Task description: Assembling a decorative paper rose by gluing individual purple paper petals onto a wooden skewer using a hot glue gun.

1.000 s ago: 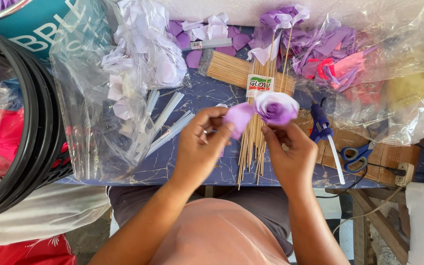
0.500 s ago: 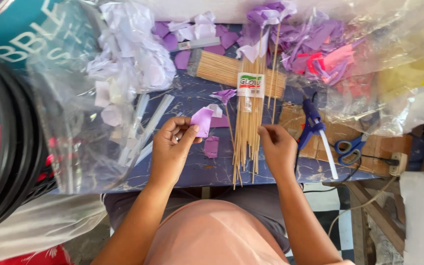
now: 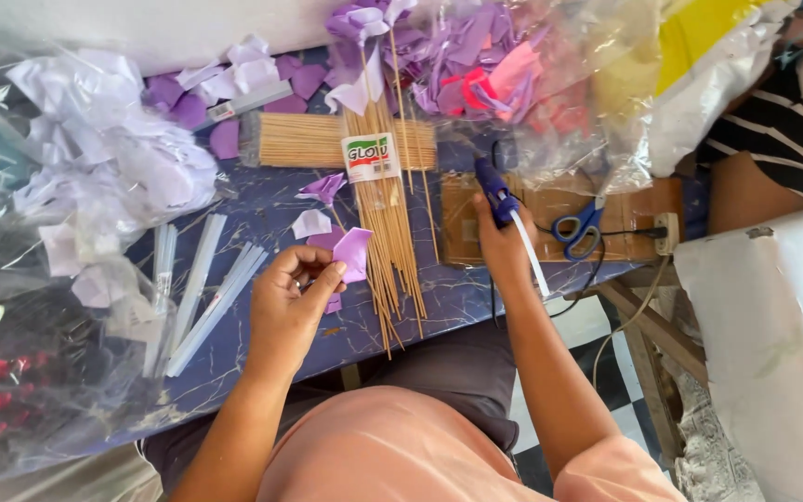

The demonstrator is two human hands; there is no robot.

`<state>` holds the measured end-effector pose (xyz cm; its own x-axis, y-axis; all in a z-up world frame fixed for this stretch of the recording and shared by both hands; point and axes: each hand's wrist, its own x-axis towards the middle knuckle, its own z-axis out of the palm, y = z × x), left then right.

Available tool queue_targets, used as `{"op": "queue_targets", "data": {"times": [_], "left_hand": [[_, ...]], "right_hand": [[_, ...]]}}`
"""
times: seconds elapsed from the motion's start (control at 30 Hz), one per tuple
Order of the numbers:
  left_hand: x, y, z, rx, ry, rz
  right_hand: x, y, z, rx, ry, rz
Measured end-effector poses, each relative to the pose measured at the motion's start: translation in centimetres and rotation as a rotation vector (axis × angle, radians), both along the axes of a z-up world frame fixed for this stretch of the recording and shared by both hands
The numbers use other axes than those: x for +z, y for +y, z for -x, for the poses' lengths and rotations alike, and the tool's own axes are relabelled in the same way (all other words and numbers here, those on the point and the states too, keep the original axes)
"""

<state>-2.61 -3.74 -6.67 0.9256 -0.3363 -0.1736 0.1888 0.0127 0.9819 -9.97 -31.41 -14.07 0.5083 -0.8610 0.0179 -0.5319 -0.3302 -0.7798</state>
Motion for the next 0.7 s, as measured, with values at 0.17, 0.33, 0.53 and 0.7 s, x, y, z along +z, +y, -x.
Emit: {"op": "queue_targets", "data": {"times": [0.17, 0.33, 0.53, 0.7], "left_hand": [[-0.9, 0.5, 0.1, 0.033, 0.02, -0.037], [-1.9, 0.3, -0.3, 0.037, 0.032, -0.104], [-1.1, 0.1, -0.6, 0.048, 0.045, -0.089], [-1.2, -0.1, -0.4, 0.038, 0.039, -0.09]], "right_hand": [[2.3, 2.6, 1.0, 0.213, -0.201, 0.129], [7.0, 6.5, 3.0, 0.568, -0.237, 0.157], [8.7, 8.3, 2.3, 0.706, -0.274, 0.156], [7.7, 8.2, 1.8, 0.682, -0.245, 0.211]]}}
